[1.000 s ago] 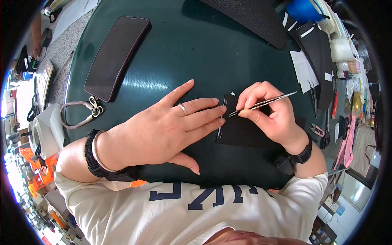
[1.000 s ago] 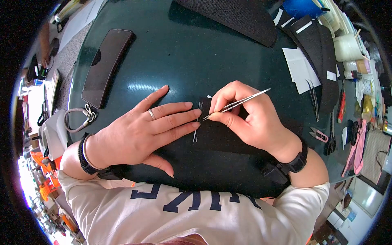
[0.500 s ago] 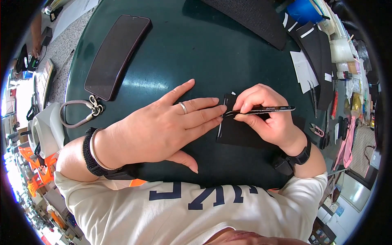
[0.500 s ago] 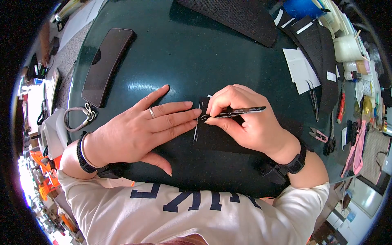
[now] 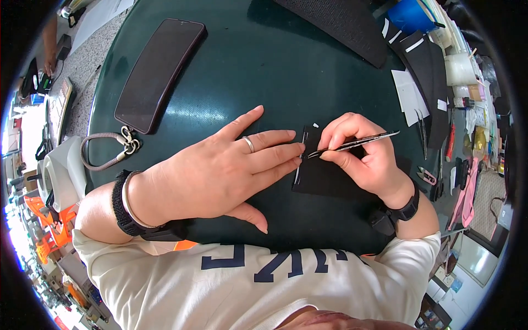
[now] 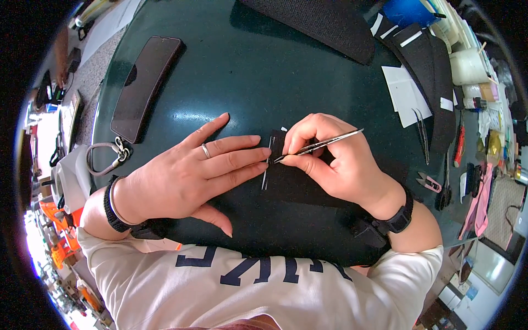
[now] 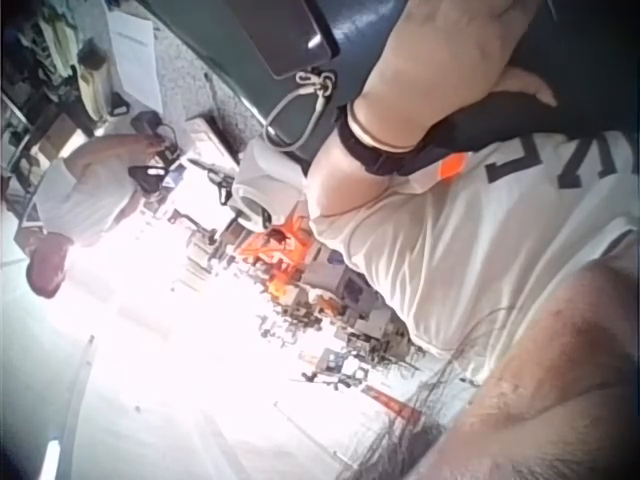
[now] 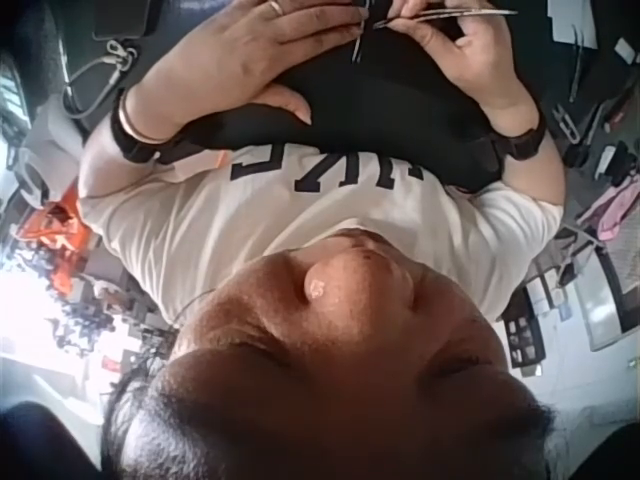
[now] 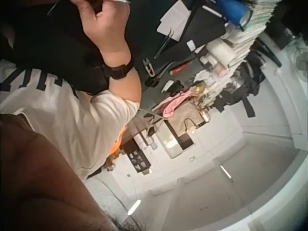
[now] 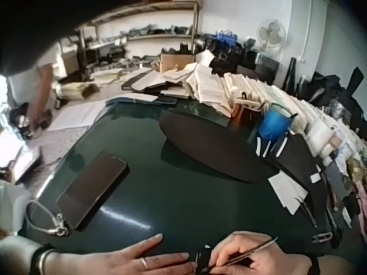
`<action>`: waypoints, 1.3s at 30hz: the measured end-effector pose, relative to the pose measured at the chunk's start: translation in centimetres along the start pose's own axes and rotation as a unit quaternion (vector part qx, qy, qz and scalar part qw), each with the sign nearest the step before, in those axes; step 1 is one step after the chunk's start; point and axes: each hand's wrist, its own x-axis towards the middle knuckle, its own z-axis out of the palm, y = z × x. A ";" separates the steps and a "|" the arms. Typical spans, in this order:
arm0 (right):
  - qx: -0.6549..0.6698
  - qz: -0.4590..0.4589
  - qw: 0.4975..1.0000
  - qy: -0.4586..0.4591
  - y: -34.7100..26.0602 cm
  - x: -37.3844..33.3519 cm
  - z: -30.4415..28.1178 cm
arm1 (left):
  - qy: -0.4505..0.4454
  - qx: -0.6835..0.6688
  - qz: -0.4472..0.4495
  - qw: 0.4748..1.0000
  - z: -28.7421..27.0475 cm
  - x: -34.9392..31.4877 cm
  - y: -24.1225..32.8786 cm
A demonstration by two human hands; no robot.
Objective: The person peels the backing from an adhesive strip, presses it onto a black fabric piece, and trims the edges with shears. They then use tweezers to carefully place a small white strip onto the fabric's edge.
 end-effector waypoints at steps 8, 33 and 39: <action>-0.074 -0.074 0.994 -0.029 0.1 0.5 -0.2 | -0.001 -0.004 0.004 1.000 0.0 -0.2 0.1; -0.005 -0.008 1.000 -0.018 -0.1 0.0 -0.1 | 0.004 -0.003 -0.001 1.000 0.3 0.0 0.1; -0.058 -0.073 0.996 -0.016 0.1 0.4 -0.1 | 0.002 0.002 0.001 1.000 0.1 0.0 0.2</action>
